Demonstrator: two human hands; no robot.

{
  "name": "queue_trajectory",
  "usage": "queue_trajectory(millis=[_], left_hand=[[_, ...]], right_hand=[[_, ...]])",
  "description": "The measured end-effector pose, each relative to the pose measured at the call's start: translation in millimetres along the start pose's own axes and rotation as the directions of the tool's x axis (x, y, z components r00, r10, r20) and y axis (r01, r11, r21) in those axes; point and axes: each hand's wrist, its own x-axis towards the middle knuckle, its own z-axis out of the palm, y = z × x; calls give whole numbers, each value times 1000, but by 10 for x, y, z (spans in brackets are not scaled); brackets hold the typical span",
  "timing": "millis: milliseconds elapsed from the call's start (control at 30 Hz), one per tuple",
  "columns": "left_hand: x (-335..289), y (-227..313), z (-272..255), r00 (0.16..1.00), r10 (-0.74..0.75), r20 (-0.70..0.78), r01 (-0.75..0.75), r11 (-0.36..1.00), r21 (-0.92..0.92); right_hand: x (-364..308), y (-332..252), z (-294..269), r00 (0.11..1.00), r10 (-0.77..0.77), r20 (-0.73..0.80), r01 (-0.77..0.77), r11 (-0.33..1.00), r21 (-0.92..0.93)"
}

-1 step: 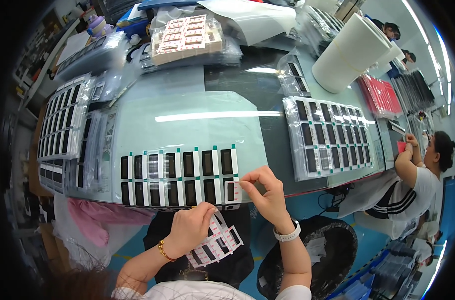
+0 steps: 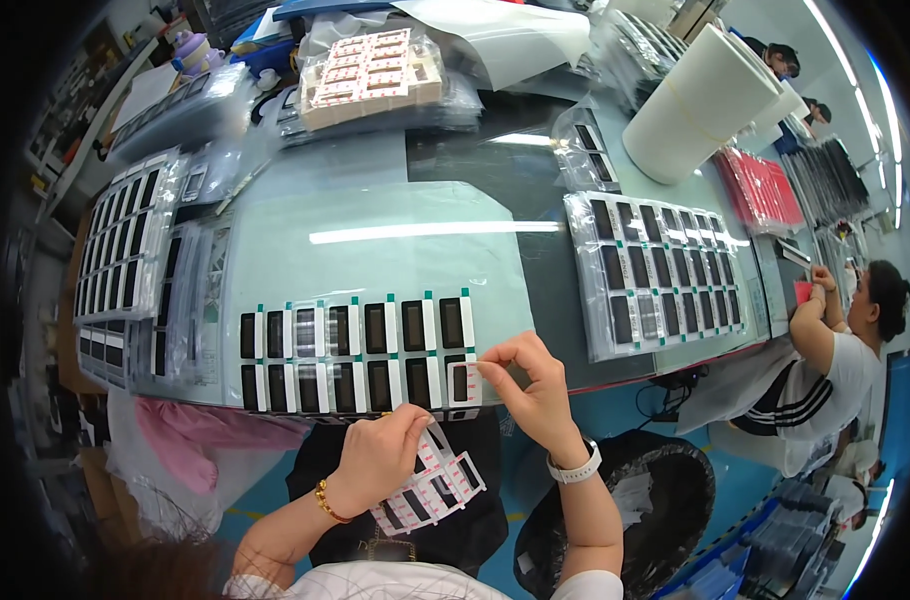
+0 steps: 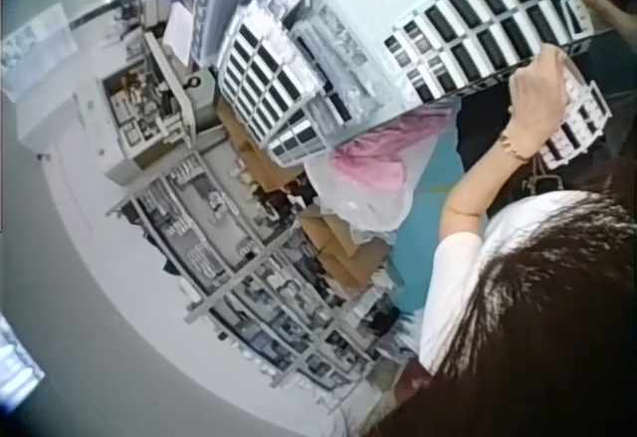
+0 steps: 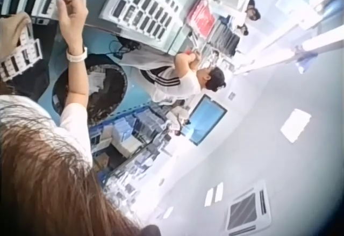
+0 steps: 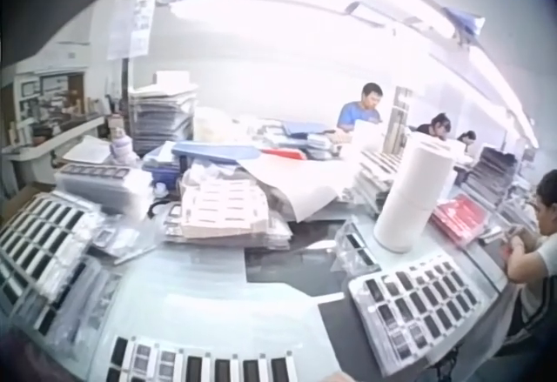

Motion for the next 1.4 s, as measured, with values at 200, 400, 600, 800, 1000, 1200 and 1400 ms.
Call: queue_trajectory(millis=[200,400,600,800,1000,1200,1400], left_hand=[[-41,29,-28,998,68,6,-69,996,57],[-65,40,19,995,103,-19,-101,992,81],[-67,18,37,990,139,-34,-135,985,103],[-74,18,37,985,165,-50,-159,981,110],[-64,4,35,972,225,-66,-213,966,149],[-88,-64,99,960,281,2,-273,931,241],[-63,-61,113,954,300,-3,-291,928,234]], right_hand=[[12,-11,-7,1000,-31,-3,31,998,-54],[23,-41,-30,998,-46,34,49,992,-117],[26,-48,-33,997,-47,55,54,990,-128],[23,-55,-29,998,-35,47,42,990,-135],[34,-68,-19,998,-58,28,61,988,-140],[43,-75,-20,996,-80,28,83,983,-163],[40,-68,-34,996,-89,31,92,982,-164]])
